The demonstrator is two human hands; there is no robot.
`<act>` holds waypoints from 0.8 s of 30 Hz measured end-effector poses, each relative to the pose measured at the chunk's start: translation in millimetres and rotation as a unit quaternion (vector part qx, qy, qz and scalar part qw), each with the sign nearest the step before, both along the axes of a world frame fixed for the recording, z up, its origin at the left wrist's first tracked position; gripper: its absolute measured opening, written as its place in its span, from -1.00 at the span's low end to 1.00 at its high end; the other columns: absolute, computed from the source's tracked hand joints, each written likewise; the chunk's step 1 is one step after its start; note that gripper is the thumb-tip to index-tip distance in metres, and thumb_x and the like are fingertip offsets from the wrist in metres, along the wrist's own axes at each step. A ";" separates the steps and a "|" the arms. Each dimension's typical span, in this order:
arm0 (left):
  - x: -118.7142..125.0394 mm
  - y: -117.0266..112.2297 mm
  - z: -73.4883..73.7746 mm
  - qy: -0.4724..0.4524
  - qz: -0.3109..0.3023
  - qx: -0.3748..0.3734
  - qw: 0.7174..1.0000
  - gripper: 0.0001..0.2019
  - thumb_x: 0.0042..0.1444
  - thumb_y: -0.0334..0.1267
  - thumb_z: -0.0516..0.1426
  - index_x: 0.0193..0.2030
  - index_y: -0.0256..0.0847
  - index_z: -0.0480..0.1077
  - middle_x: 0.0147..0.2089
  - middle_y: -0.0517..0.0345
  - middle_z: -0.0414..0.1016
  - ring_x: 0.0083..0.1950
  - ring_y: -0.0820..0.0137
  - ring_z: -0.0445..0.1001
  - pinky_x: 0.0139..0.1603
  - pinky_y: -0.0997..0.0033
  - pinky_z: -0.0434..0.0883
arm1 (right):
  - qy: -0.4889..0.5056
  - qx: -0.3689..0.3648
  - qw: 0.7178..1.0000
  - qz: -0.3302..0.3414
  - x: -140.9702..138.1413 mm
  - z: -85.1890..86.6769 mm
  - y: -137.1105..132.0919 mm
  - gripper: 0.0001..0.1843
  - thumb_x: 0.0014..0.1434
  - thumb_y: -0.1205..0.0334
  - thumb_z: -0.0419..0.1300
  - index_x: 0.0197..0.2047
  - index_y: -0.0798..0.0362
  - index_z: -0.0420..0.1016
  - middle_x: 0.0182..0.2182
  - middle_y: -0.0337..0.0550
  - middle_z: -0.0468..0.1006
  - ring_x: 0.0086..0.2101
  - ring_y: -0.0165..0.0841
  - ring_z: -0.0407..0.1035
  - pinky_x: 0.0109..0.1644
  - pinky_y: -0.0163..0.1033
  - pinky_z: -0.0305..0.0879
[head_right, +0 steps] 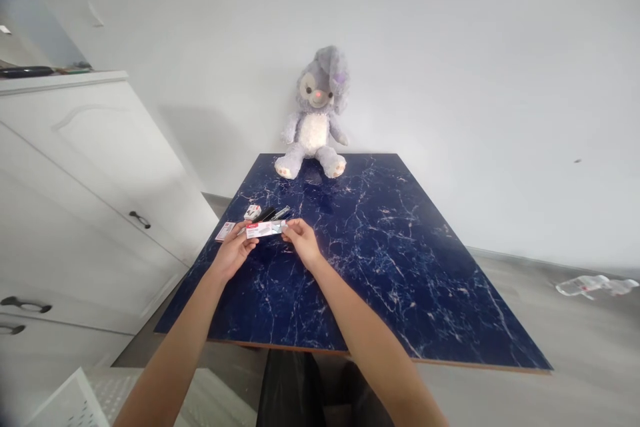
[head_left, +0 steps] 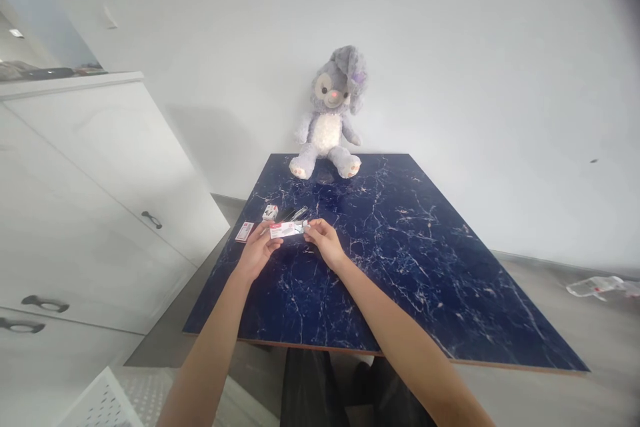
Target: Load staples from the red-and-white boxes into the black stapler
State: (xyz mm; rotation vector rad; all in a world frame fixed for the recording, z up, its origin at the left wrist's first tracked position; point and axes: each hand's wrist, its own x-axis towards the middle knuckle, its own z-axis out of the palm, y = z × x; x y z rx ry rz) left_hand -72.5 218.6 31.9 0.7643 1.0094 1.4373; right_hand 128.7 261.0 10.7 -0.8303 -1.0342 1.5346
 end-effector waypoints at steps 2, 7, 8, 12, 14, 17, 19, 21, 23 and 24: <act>1.0 -0.9 -0.5 0.022 -0.003 -0.002 1.000 -0.65 0.07 -0.22 0.36 -0.02 -0.17 0.43 -0.12 0.08 0.64 -0.36 0.48 0.62 -0.35 0.58 0.55 | -0.028 0.027 0.999 -0.024 -0.9 -1.6 -0.3 -0.62 -0.02 -0.08 0.42 -0.24 -0.03 0.52 -0.26 -0.19 0.65 -0.30 -0.31 0.51 -0.10 -0.16 0.45; 5.4 -3.9 -2.1 0.086 -0.053 0.005 0.995 -0.64 0.10 -0.15 0.34 -0.03 -0.17 0.38 -0.11 0.06 0.61 -0.24 0.35 0.66 -0.21 0.44 0.58 | -0.117 0.091 0.985 -0.089 -1.9 -4.9 -0.9 -0.67 0.12 -0.06 0.31 -0.16 -0.03 0.65 -0.20 -0.13 0.67 -0.25 -0.24 0.52 -0.06 -0.12 0.45; 5.9 -4.1 -2.5 0.094 -0.056 0.006 0.994 -0.64 0.10 -0.14 0.34 -0.03 -0.17 0.38 -0.09 0.05 0.61 -0.21 0.34 0.66 -0.21 0.42 0.58 | -0.121 0.092 0.984 -0.092 -1.9 -5.6 -0.7 -0.67 0.13 -0.05 0.30 -0.15 -0.02 0.65 -0.22 -0.13 0.67 -0.28 -0.24 0.52 -0.07 -0.13 0.45; 6.3 -3.8 -3.8 0.105 -0.052 0.013 0.993 -0.65 0.09 -0.15 0.33 -0.03 -0.17 0.39 -0.08 0.06 0.59 -0.16 0.33 0.64 -0.23 0.44 0.54 | -0.125 0.088 0.983 -0.105 -2.2 -9.9 0.9 -0.68 0.13 -0.07 0.30 -0.19 -0.01 0.59 -0.29 -0.15 0.64 -0.33 -0.27 0.49 -0.17 -0.17 0.45; 5.9 -3.6 -4.1 0.096 -0.055 0.018 0.994 -0.65 0.09 -0.15 0.33 -0.02 -0.17 0.40 -0.07 0.06 0.59 -0.17 0.34 0.63 -0.20 0.43 0.53 | -0.126 0.087 0.982 -0.107 -2.6 -11.8 1.5 -0.67 0.13 -0.09 0.30 -0.20 -0.01 0.56 -0.29 -0.16 0.64 -0.33 -0.28 0.49 -0.19 -0.19 0.46; 5.2 -3.5 -4.6 0.084 -0.063 0.021 0.994 -0.62 0.10 -0.16 0.33 0.03 -0.18 0.41 -0.04 0.03 0.60 -0.14 0.31 0.63 -0.12 0.37 0.52 | -0.134 0.092 0.981 -0.103 -2.6 -12.4 1.3 -0.63 0.15 -0.12 0.26 -0.18 0.01 0.55 -0.28 -0.15 0.64 -0.34 -0.29 0.49 -0.19 -0.20 0.46; 4.8 -2.9 -5.6 0.075 -0.069 0.018 0.995 -0.61 0.10 -0.17 0.33 0.04 -0.18 0.41 -0.03 0.01 0.60 -0.12 0.28 0.64 -0.08 0.33 0.52 | -0.153 0.103 0.976 -0.113 -2.2 -11.5 0.3 -0.64 0.18 -0.12 0.23 -0.17 0.01 0.54 -0.29 -0.16 0.63 -0.35 -0.29 0.49 -0.19 -0.20 0.46; 4.4 -1.3 -7.3 0.074 -0.059 0.014 0.995 -0.61 0.09 -0.19 0.33 0.04 -0.19 0.42 -0.04 0.00 0.62 -0.14 0.27 0.64 -0.09 0.32 0.52 | -0.181 0.120 0.968 -0.126 -2.0 -10.1 -1.4 -0.67 0.20 -0.09 0.22 -0.18 0.00 0.52 -0.32 -0.18 0.62 -0.38 -0.30 0.48 -0.22 -0.21 0.45; 4.1 0.6 -9.2 0.088 -0.030 0.012 0.996 -0.61 0.07 -0.21 0.33 0.03 -0.21 0.43 -0.09 0.01 0.63 -0.18 0.28 0.65 -0.12 0.32 0.53 | -0.203 0.135 0.961 -0.130 -2.3 -8.2 -3.5 -0.69 0.22 -0.08 0.20 -0.19 -0.01 0.50 -0.36 -0.20 0.61 -0.41 -0.31 0.47 -0.26 -0.22 0.43; 4.1 1.4 -9.9 0.097 -0.017 0.015 0.995 -0.61 0.06 -0.22 0.32 0.03 -0.21 0.43 -0.11 0.02 0.63 -0.20 0.28 0.65 -0.13 0.31 0.53 | -0.210 0.138 0.959 -0.129 -2.5 -7.1 -4.7 -0.69 0.23 -0.09 0.19 -0.20 -0.02 0.48 -0.39 -0.21 0.60 -0.43 -0.31 0.46 -0.29 -0.23 0.41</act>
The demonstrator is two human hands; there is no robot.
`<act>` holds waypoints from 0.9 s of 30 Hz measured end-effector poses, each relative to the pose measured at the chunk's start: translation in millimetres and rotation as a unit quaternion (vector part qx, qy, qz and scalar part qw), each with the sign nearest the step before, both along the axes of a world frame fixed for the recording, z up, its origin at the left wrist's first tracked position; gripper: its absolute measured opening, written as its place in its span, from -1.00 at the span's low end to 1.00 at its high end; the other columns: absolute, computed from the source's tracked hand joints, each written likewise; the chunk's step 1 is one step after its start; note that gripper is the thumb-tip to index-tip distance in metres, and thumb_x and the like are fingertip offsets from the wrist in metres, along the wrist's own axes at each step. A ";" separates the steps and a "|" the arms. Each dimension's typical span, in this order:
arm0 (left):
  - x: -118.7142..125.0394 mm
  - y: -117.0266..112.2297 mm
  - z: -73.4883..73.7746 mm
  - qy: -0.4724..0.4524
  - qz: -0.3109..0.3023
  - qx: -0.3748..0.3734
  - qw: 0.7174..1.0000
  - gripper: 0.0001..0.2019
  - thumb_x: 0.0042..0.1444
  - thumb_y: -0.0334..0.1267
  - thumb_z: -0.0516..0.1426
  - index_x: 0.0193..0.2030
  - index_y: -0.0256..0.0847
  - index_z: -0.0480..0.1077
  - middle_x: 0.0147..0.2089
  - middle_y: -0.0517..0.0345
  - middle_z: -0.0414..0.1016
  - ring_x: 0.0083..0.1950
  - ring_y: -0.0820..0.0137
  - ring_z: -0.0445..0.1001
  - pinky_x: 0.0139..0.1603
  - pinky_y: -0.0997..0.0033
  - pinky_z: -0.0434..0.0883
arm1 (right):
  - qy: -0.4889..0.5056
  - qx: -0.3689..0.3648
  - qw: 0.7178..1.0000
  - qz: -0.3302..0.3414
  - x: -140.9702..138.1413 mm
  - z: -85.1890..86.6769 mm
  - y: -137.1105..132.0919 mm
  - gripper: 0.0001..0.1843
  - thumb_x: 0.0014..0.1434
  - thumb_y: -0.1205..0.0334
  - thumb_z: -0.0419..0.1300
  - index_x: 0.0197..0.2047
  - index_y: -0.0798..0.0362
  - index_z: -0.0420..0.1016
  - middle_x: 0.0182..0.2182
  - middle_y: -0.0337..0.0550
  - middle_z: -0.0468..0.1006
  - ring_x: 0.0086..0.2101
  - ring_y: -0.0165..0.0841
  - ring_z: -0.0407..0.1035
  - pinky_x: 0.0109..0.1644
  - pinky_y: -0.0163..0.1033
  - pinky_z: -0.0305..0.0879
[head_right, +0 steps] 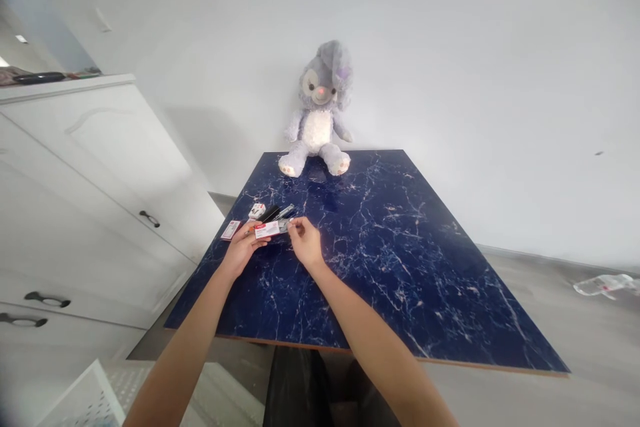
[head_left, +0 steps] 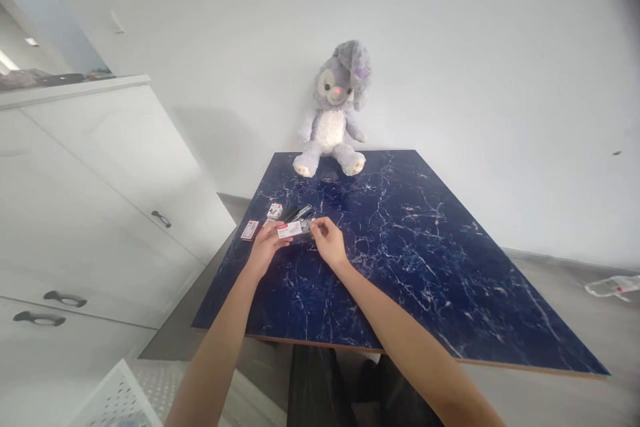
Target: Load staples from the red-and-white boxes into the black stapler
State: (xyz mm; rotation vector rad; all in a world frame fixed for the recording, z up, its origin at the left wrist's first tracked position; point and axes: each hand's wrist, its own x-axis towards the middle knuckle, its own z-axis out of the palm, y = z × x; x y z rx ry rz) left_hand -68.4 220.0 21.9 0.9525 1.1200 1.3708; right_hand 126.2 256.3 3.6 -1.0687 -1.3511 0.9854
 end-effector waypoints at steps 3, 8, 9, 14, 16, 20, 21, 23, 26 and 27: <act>0.3 0.8 -0.2 0.023 0.005 0.009 1.000 -0.64 0.06 -0.21 0.31 0.00 -0.21 0.43 -0.12 0.03 0.63 -0.21 0.27 0.65 -0.14 0.31 0.54 | -0.002 -0.013 1.000 0.006 -0.2 4.0 -3.2 -0.67 0.22 -0.12 0.19 -0.24 -0.02 0.44 -0.46 -0.24 0.57 -0.49 -0.32 0.43 -0.35 -0.26 0.37; 2.6 -2.2 2.2 0.028 -0.024 0.005 0.999 -0.65 0.07 -0.19 0.31 -0.03 -0.20 0.43 -0.09 0.01 0.63 -0.17 0.25 0.66 -0.12 0.29 0.55 | -0.034 -0.023 0.999 -0.016 3.0 8.7 -5.3 -0.63 0.17 -0.17 0.23 -0.28 -0.01 0.41 -0.53 -0.29 0.53 -0.54 -0.34 0.38 -0.40 -0.28 0.28; 3.0 -2.8 2.4 0.029 -0.029 0.003 0.999 -0.66 0.07 -0.18 0.31 -0.03 -0.20 0.43 -0.08 0.01 0.63 -0.17 0.24 0.66 -0.12 0.28 0.55 | -0.044 -0.021 0.998 -0.028 4.0 9.0 -5.2 -0.63 0.18 -0.17 0.21 -0.30 -0.01 0.41 -0.53 -0.29 0.53 -0.53 -0.34 0.38 -0.39 -0.28 0.28; 3.0 -3.6 3.1 0.014 -0.038 -0.007 0.999 -0.66 0.07 -0.22 0.31 -0.01 -0.19 0.44 -0.09 0.00 0.63 -0.17 0.24 0.66 -0.16 0.32 0.55 | -0.064 -0.014 0.997 -0.035 7.1 10.8 -4.3 -0.63 0.23 -0.16 0.15 -0.34 0.00 0.40 -0.50 -0.26 0.54 -0.48 -0.34 0.40 -0.34 -0.28 0.29; 2.9 -3.8 4.4 0.006 -0.031 -0.010 0.999 -0.65 0.07 -0.23 0.31 0.01 -0.19 0.43 -0.09 -0.01 0.63 -0.17 0.25 0.66 -0.16 0.34 0.55 | -0.069 -0.007 0.997 -0.026 7.2 12.1 -4.6 -0.66 0.21 -0.13 0.17 -0.31 0.00 0.40 -0.50 -0.28 0.52 -0.51 -0.35 0.37 -0.36 -0.28 0.27; 4.3 -5.7 8.4 0.011 -0.051 -0.020 0.998 -0.66 0.08 -0.23 0.30 0.00 -0.21 0.43 -0.09 0.00 0.64 -0.19 0.26 0.66 -0.17 0.34 0.55 | -0.090 0.008 0.994 -0.056 7.2 13.2 -5.4 -0.67 0.20 -0.11 0.20 -0.34 -0.01 0.37 -0.53 -0.32 0.47 -0.54 -0.37 0.32 -0.37 -0.27 0.24; 4.7 -6.1 9.2 0.013 -0.057 -0.022 0.998 -0.66 0.08 -0.23 0.31 -0.01 -0.21 0.43 -0.09 0.00 0.64 -0.19 0.27 0.66 -0.17 0.34 0.55 | -0.093 0.005 0.994 -0.061 7.2 12.8 -5.4 -0.66 0.21 -0.12 0.19 -0.36 -0.01 0.36 -0.54 -0.32 0.46 -0.54 -0.37 0.31 -0.37 -0.27 0.25; 4.9 -6.2 9.7 0.008 -0.058 -0.022 0.998 -0.66 0.08 -0.23 0.31 -0.01 -0.21 0.44 -0.08 0.00 0.64 -0.19 0.27 0.66 -0.17 0.35 0.55 | -0.085 -0.003 0.995 -0.058 7.0 11.1 -5.0 -0.67 0.22 -0.12 0.18 -0.34 -0.02 0.37 -0.51 -0.30 0.49 -0.51 -0.35 0.35 -0.34 -0.25 0.28; 3.3 -4.6 8.1 -0.013 -0.038 -0.019 0.999 -0.65 0.09 -0.22 0.32 0.02 -0.20 0.44 -0.08 0.00 0.64 -0.18 0.28 0.66 -0.16 0.36 0.55 | -0.033 -0.009 0.999 -0.022 5.9 7.2 -2.9 -0.69 0.20 -0.08 0.22 -0.16 -0.03 0.40 -0.37 -0.24 0.57 -0.43 -0.32 0.45 -0.29 -0.23 0.37; 2.6 -4.0 7.3 -0.022 -0.033 -0.019 0.999 -0.64 0.09 -0.23 0.32 0.02 -0.20 0.44 -0.09 -0.01 0.65 -0.19 0.29 0.66 -0.15 0.36 0.55 | -0.008 -0.013 1.000 -0.003 5.5 6.1 -1.8 -0.66 0.18 -0.08 0.24 -0.10 -0.04 0.39 -0.34 -0.23 0.58 -0.41 -0.31 0.47 -0.29 -0.22 0.39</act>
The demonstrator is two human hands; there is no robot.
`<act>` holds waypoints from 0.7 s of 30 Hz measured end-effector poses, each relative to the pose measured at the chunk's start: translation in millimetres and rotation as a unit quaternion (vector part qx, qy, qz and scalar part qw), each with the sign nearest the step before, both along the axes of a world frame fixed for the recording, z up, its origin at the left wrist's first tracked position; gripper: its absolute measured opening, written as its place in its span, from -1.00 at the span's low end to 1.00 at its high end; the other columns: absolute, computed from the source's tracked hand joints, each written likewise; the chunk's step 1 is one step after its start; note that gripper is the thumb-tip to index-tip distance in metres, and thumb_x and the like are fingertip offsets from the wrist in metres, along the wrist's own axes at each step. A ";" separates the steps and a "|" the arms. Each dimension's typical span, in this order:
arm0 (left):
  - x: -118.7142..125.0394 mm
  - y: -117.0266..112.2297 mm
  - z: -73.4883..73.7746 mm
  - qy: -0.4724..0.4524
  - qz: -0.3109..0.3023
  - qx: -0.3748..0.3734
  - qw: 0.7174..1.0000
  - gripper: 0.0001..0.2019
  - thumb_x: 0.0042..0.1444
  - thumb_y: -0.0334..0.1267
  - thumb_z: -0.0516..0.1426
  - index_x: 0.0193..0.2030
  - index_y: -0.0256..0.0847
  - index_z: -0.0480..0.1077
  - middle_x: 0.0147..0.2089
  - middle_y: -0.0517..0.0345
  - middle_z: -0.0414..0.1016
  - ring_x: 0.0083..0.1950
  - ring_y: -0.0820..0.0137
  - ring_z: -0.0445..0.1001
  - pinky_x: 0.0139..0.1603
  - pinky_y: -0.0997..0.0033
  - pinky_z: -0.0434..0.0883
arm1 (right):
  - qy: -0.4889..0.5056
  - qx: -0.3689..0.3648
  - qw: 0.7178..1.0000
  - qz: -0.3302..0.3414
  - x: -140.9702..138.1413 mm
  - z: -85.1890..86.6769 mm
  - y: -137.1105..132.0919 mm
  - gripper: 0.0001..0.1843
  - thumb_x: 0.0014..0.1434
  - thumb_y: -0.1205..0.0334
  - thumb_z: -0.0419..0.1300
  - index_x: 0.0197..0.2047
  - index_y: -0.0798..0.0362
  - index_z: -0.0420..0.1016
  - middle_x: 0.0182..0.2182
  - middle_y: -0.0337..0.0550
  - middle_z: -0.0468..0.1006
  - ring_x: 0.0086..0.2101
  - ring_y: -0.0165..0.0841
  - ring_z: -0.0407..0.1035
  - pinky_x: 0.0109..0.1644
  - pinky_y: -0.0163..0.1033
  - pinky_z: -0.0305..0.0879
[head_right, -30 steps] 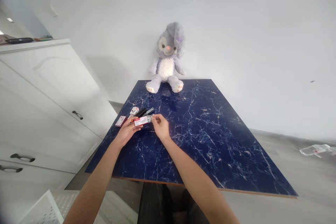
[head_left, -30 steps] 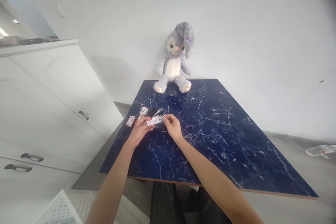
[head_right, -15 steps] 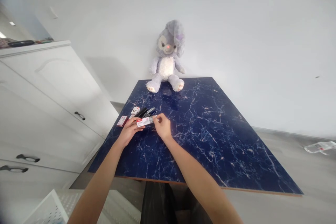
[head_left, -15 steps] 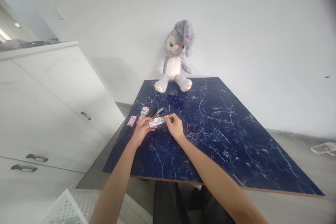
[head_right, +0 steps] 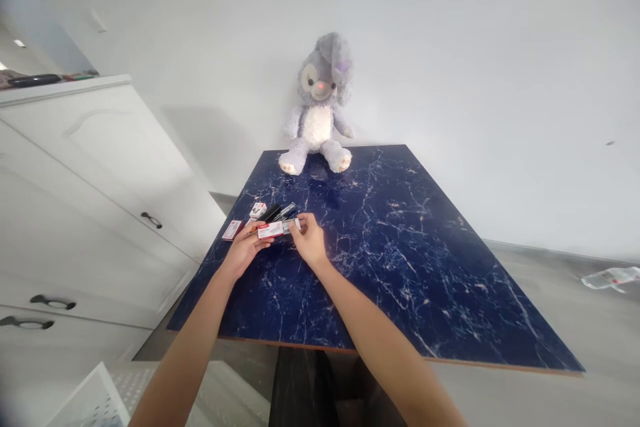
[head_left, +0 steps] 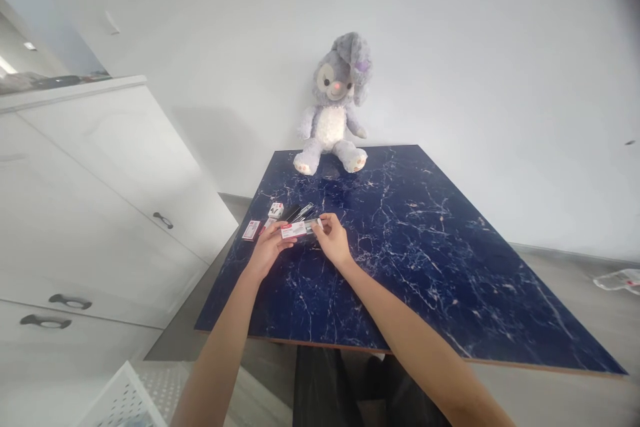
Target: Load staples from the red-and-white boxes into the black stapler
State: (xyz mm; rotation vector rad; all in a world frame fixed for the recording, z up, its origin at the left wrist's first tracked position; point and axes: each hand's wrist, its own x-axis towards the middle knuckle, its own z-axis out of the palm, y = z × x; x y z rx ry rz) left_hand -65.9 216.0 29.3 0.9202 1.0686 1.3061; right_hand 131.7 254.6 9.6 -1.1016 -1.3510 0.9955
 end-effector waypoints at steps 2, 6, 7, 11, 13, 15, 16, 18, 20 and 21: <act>-1.4 1.0 -1.3 -0.018 -0.001 0.000 1.000 -0.63 0.10 -0.23 0.33 0.03 -0.22 0.44 -0.10 -0.02 0.65 -0.18 0.28 0.66 -0.13 0.36 0.56 | 0.059 -0.020 0.997 0.040 -0.5 -1.4 2.7 -0.60 0.14 -0.08 0.28 -0.06 -0.04 0.38 -0.34 -0.23 0.58 -0.41 -0.31 0.49 -0.29 -0.21 0.43; -2.9 1.4 -2.4 -0.067 -0.022 -0.004 0.997 -0.64 0.20 -0.10 0.26 0.03 -0.27 0.44 -0.09 -0.10 0.64 -0.13 0.21 0.66 -0.07 0.27 0.57 | 0.172 -0.064 0.980 0.078 0.7 1.3 6.5 -0.56 0.09 -0.10 0.33 -0.08 -0.03 0.38 -0.36 -0.23 0.60 -0.42 -0.32 0.49 -0.26 -0.18 0.49; -3.0 1.3 -2.5 -0.076 -0.027 -0.004 0.997 -0.63 0.22 -0.06 0.23 0.04 -0.27 0.44 -0.07 -0.12 0.64 -0.11 0.19 0.66 -0.06 0.25 0.57 | 0.186 -0.067 0.977 0.080 1.2 2.8 6.5 -0.54 0.08 -0.09 0.34 -0.07 -0.03 0.39 -0.36 -0.23 0.60 -0.42 -0.33 0.50 -0.25 -0.18 0.50; -2.7 -0.2 -2.3 -0.057 -0.025 0.016 0.998 -0.62 0.16 -0.16 0.30 0.08 -0.23 0.43 0.00 -0.06 0.62 -0.07 0.22 0.65 0.03 0.25 0.54 | 0.209 -0.071 0.970 0.098 1.4 6.4 5.0 -0.50 0.11 -0.11 0.31 0.02 -0.01 0.41 -0.34 -0.20 0.62 -0.41 -0.33 0.52 -0.22 -0.17 0.52; -1.9 -1.7 -0.6 -0.044 -0.030 0.021 0.998 -0.60 0.12 -0.21 0.34 0.09 -0.20 0.44 0.02 -0.03 0.62 -0.06 0.23 0.65 0.06 0.24 0.53 | 0.213 -0.072 0.970 0.088 0.3 5.3 4.8 -0.45 0.10 -0.08 0.32 0.09 -0.01 0.37 -0.33 -0.21 0.63 -0.41 -0.33 0.52 -0.22 -0.16 0.53; -0.9 -3.7 2.0 -0.039 -0.049 0.021 0.998 -0.56 0.10 -0.21 0.36 0.11 -0.18 0.43 0.03 -0.03 0.61 -0.03 0.21 0.64 0.11 0.19 0.51 | 0.204 -0.072 0.974 0.072 -0.9 3.2 4.8 -0.47 0.08 -0.03 0.35 0.05 0.00 0.38 -0.33 -0.19 0.65 -0.40 -0.32 0.53 -0.21 -0.16 0.53; -0.3 -4.8 3.3 -0.036 -0.062 0.022 0.997 -0.54 0.09 -0.21 0.36 0.12 -0.17 0.43 0.05 -0.04 0.60 0.01 0.20 0.63 0.14 0.16 0.49 | 0.193 -0.070 0.976 0.070 -1.4 2.5 4.4 -0.52 0.08 -0.03 0.34 0.00 0.02 0.41 -0.33 -0.17 0.65 -0.39 -0.31 0.53 -0.20 -0.15 0.53; 0.8 -6.7 5.0 -0.029 -0.079 0.026 0.996 -0.52 0.08 -0.20 0.37 0.13 -0.15 0.43 0.10 -0.05 0.58 0.08 0.16 0.60 0.20 0.10 0.46 | 0.157 -0.053 0.982 0.095 -2.1 2.6 2.0 -0.62 0.15 -0.05 0.29 -0.09 0.04 0.49 -0.28 -0.12 0.66 -0.34 -0.29 0.55 -0.17 -0.13 0.53; 2.2 -7.6 4.8 -0.020 -0.078 0.030 0.996 -0.52 0.06 -0.19 0.38 0.12 -0.14 0.44 0.11 -0.04 0.57 0.11 0.16 0.58 0.23 0.07 0.44 | 0.102 -0.013 0.984 0.143 -2.7 4.7 -2.6 -0.64 0.22 -0.05 0.23 -0.05 0.01 0.56 -0.17 -0.11 0.66 -0.26 -0.28 0.56 -0.13 -0.14 0.52; 3.2 -7.5 4.0 -0.014 -0.073 0.032 0.997 -0.53 0.05 -0.19 0.39 0.11 -0.14 0.45 0.10 -0.02 0.58 0.11 0.18 0.57 0.23 0.07 0.44 | 0.072 0.012 0.983 0.169 -3.2 6.0 -5.4 -0.63 0.23 -0.04 0.22 0.00 -0.02 0.57 -0.12 -0.11 0.65 -0.23 -0.28 0.56 -0.12 -0.15 0.51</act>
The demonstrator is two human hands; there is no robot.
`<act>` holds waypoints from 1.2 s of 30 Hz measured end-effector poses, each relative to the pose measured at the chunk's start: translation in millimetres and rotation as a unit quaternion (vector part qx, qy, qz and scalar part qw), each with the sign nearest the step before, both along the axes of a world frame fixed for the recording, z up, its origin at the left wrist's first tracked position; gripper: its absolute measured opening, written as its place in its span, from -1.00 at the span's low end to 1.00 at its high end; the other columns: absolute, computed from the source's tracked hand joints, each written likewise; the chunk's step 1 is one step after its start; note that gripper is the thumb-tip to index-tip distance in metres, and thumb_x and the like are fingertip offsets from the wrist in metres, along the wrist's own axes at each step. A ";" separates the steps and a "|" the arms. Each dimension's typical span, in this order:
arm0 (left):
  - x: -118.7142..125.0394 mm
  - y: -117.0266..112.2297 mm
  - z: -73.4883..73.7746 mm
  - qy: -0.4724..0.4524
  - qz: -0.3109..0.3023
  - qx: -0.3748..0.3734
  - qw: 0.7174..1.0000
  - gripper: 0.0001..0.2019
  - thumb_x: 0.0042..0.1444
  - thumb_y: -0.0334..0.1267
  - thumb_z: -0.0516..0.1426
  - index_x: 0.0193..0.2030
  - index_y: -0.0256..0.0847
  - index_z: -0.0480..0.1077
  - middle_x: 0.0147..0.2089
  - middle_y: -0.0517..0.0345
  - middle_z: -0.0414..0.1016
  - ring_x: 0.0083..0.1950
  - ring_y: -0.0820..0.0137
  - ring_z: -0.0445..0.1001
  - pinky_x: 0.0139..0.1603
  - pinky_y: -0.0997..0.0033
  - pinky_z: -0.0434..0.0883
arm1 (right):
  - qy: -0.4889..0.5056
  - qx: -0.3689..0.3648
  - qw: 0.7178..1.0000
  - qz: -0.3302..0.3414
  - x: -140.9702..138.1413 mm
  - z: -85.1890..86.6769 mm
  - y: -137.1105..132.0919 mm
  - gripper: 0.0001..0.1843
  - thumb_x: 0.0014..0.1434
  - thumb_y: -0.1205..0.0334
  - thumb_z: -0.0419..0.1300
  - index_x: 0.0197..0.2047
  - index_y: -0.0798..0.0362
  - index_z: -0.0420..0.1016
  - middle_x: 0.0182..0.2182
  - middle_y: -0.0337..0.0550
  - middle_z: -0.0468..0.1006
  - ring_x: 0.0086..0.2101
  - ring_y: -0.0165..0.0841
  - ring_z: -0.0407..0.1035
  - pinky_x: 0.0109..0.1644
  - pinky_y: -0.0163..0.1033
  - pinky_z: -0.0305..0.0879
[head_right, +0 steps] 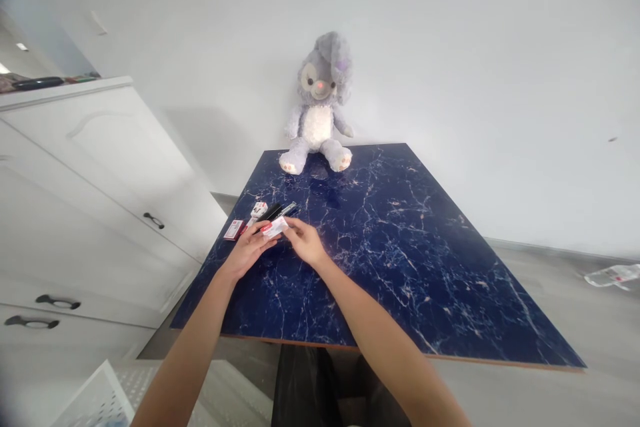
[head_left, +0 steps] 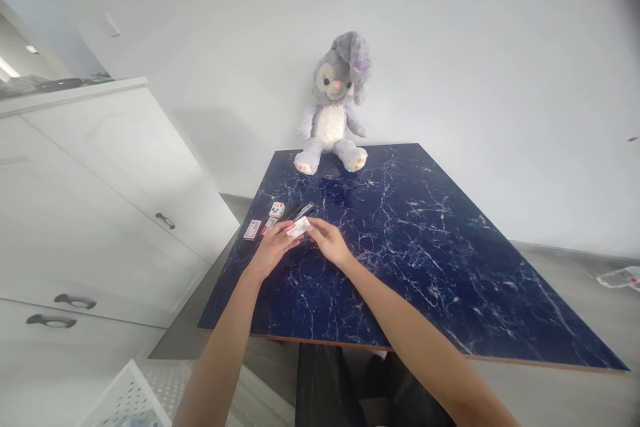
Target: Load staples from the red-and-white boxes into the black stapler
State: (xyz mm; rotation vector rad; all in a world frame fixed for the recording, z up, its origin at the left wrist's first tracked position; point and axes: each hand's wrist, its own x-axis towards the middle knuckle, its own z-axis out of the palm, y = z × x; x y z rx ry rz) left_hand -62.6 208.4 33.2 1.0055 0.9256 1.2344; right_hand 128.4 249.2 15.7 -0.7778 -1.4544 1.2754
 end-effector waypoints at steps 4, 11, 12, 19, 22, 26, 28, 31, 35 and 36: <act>3.5 4.3 -5.2 0.029 0.022 0.008 0.999 -0.52 0.05 -0.16 0.38 0.12 -0.17 0.46 0.03 0.00 0.60 0.03 0.23 0.59 0.15 0.12 0.48 | -0.054 0.051 0.997 0.027 -3.8 1.5 -7.2 -0.49 0.21 0.01 0.24 0.21 -0.08 0.45 0.00 -0.10 0.58 -0.27 -0.34 0.54 -0.21 -0.22 0.49; -18.8 16.3 -13.6 0.301 0.376 0.090 0.872 -0.65 0.29 -0.03 0.07 0.04 -0.22 0.41 -0.13 -0.01 0.59 -0.20 0.24 0.58 -0.13 0.20 0.48 | -0.131 0.002 0.987 -0.090 -6.1 -4.7 -2.1 -0.69 0.27 0.04 0.13 -0.05 0.03 0.54 -0.21 -0.15 0.62 -0.42 -0.38 0.47 -0.21 -0.20 0.45; -22.7 16.8 -14.6 0.353 0.407 0.092 0.837 -0.68 0.31 -0.05 0.03 -0.01 -0.22 0.43 -0.15 -0.03 0.58 -0.16 0.19 0.56 -0.06 0.15 0.45 | -0.145 0.018 0.985 -0.095 -5.6 -5.3 -2.0 -0.71 0.26 0.06 0.13 -0.07 0.02 0.54 -0.22 -0.15 0.62 -0.42 -0.38 0.47 -0.21 -0.20 0.45; -21.9 16.0 -17.1 0.471 0.411 0.101 0.774 -0.78 0.20 -0.23 0.11 -0.06 -0.21 0.48 0.06 -0.23 0.48 0.23 -0.08 0.31 0.34 -0.19 0.03 | -0.246 0.091 0.948 -0.180 -5.9 -16.2 19.1 -0.50 0.19 0.18 0.12 0.20 0.06 0.39 0.09 0.09 0.47 -0.16 -0.20 0.51 -0.01 -0.06 0.46; -16.6 11.7 -15.1 0.495 0.408 0.111 0.759 -0.74 0.21 -0.25 0.10 0.00 -0.18 0.48 0.17 -0.24 0.43 0.30 -0.11 0.21 0.34 -0.20 0.00 | -0.261 0.073 0.936 -0.224 -8.8 -17.0 43.9 -0.36 0.14 0.27 0.09 0.31 0.10 0.25 0.23 0.23 0.31 -0.14 -0.16 0.52 0.09 0.05 0.42; -8.5 1.8 -13.4 0.566 0.365 0.170 0.719 -0.70 0.19 -0.22 0.16 0.06 -0.13 0.48 0.20 -0.20 0.44 0.36 -0.17 0.11 0.35 -0.22 -0.06 | -0.235 0.002 0.900 -0.366 -12.3 -14.3 72.2 -0.27 0.14 0.29 0.06 0.39 0.17 0.10 0.38 0.41 -0.02 0.21 0.09 0.28 0.20 0.19 0.29; -5.2 -1.3 -14.2 0.595 0.336 0.194 0.704 -0.65 0.17 -0.19 0.20 0.10 -0.12 0.47 0.08 -0.19 0.52 0.36 -0.19 0.11 0.35 -0.23 -0.07 | -0.231 0.003 0.879 -0.416 -13.3 -14.9 79.5 -0.23 0.14 0.31 0.05 0.41 0.22 0.01 0.40 0.46 -0.12 0.33 0.16 0.07 0.26 0.27 0.17; -5.3 -0.3 -16.7 0.604 0.314 0.196 0.706 -0.58 0.10 -0.22 0.25 0.14 -0.09 0.45 -0.04 -0.15 0.57 0.33 -0.19 0.17 0.33 -0.21 -0.02 | -0.256 0.040 0.864 -0.432 -15.2 -18.9 83.4 -0.18 0.12 0.33 0.04 0.43 0.29 -0.06 0.39 0.53 -0.10 0.37 0.22 -0.10 0.30 0.38 0.00; -11.7 6.6 -19.9 0.591 0.288 0.172 0.734 -0.56 0.06 -0.28 0.26 0.13 -0.12 0.45 -0.03 -0.18 0.56 0.27 -0.19 0.22 0.29 -0.20 0.04 | -0.291 0.076 0.877 -0.374 -21.7 -23.7 82.4 -0.13 0.05 0.38 0.05 0.44 0.24 -0.02 0.34 0.45 0.14 0.29 0.18 0.09 0.27 0.41 0.03; -12.9 7.9 -20.4 0.591 0.286 0.170 0.734 -0.57 0.06 -0.29 0.26 0.11 -0.13 0.46 -0.02 -0.18 0.56 0.25 -0.19 0.23 0.28 -0.19 0.05 | -0.298 0.092 0.895 -0.319 -23.5 -24.3 81.6 -0.11 0.01 0.41 0.06 0.44 0.22 0.02 0.27 0.39 0.29 0.24 0.13 0.19 0.27 0.37 0.08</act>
